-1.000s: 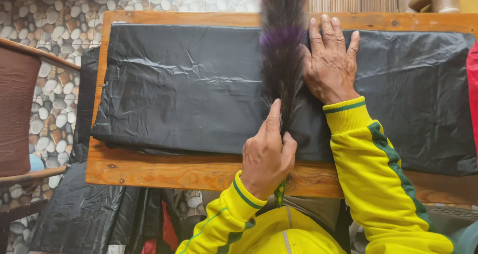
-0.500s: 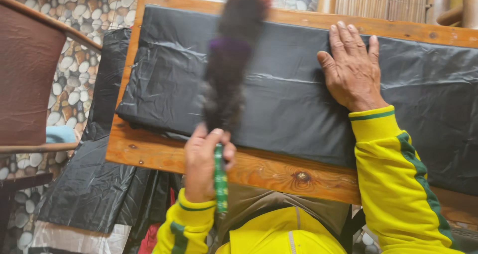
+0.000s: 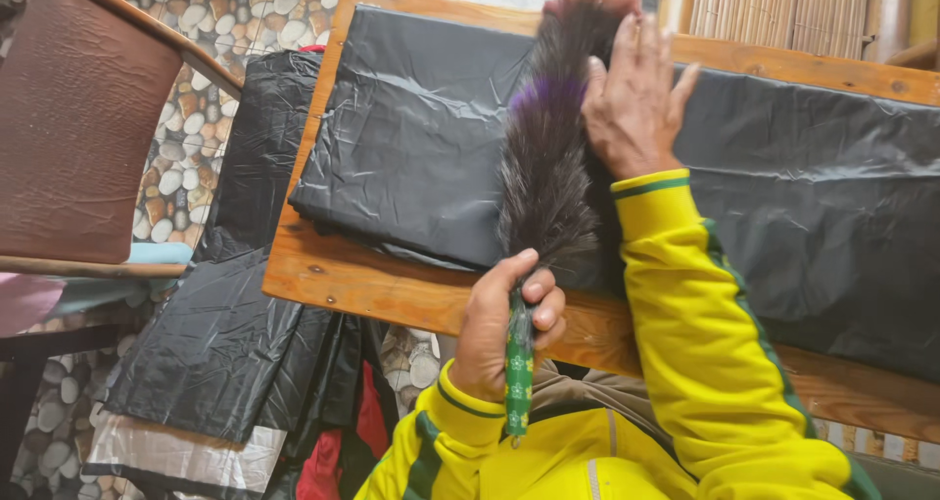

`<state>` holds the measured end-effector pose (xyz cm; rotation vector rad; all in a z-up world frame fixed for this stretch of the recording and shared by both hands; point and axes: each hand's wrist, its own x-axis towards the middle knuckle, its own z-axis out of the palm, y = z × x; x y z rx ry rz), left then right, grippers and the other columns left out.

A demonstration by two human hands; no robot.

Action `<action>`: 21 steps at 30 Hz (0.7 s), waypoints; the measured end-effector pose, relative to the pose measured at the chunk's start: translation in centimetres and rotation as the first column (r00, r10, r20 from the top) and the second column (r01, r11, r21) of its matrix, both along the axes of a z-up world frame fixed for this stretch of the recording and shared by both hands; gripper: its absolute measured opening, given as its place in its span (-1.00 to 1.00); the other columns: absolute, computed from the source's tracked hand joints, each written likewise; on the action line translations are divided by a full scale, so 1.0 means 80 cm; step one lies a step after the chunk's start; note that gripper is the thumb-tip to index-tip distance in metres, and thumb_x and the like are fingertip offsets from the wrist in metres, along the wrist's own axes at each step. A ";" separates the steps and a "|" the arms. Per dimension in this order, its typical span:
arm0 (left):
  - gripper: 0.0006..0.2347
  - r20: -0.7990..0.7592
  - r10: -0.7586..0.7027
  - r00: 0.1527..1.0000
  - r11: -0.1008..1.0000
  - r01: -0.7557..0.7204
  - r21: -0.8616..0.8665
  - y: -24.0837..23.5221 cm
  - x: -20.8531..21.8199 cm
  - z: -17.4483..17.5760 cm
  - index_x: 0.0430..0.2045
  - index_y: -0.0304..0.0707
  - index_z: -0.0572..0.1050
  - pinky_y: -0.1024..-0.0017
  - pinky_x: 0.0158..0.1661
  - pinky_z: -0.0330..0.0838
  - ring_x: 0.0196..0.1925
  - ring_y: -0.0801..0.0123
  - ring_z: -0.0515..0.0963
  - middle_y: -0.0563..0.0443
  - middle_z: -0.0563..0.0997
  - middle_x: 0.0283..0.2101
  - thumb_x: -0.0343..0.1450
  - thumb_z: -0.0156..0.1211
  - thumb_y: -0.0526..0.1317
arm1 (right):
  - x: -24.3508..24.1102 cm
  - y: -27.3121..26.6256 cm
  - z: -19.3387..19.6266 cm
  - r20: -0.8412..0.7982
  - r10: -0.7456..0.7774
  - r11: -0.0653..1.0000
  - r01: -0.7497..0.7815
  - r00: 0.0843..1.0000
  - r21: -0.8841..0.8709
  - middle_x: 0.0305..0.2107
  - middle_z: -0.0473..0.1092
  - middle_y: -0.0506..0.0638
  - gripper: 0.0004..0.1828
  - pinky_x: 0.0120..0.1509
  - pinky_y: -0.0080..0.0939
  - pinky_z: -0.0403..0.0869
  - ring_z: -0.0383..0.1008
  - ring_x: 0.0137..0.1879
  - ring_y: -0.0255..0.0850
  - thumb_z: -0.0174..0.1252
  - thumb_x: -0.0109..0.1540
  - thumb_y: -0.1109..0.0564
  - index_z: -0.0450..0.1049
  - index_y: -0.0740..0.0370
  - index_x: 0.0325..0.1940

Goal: The person smooths a black plastic sheet on a wooden table, then uses a feather duster to wipe the surface. They repeatedly fold the sheet and continue dusting it with the duster.

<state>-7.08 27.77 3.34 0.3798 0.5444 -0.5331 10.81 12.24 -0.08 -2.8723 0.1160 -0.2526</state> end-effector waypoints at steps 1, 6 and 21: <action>-0.75 0.008 0.019 1.000 1.000 -0.019 -0.021 0.000 -0.002 -0.003 -0.70 -0.11 0.15 0.62 -0.78 -0.01 -0.71 0.56 0.20 0.19 0.19 -0.62 0.42 -0.03 -0.23 | 0.000 0.008 -0.013 -0.024 -0.031 0.999 0.032 0.999 0.029 0.38 -0.12 0.19 -0.35 0.36 0.47 -0.30 -0.21 0.48 0.08 -0.34 0.37 -0.16 -0.08 0.24 0.45; -0.74 -0.026 0.056 0.998 0.993 -0.059 -0.099 0.009 -0.008 -0.014 -0.70 -0.08 0.16 0.66 -0.78 -0.03 -0.71 0.59 0.17 0.22 0.18 -0.62 0.43 -0.01 -0.28 | -0.001 0.015 -0.040 0.064 -0.061 0.998 0.061 0.996 0.005 0.33 0.04 0.18 -0.36 0.34 0.42 -0.27 -0.09 0.43 0.07 -0.37 0.38 -0.21 0.08 0.22 0.41; -0.76 -0.066 0.287 0.955 0.900 -0.293 -0.324 0.157 0.002 -0.037 -0.69 -0.12 0.23 0.72 -0.77 0.07 -0.70 0.69 0.17 0.27 0.23 -0.62 0.45 -0.03 -0.26 | -0.008 0.026 -0.027 0.082 0.051 0.998 -0.047 0.995 -0.043 0.32 0.05 0.22 -0.32 0.24 0.59 -0.30 -0.08 0.41 0.20 -0.33 0.39 -0.26 0.13 0.25 0.41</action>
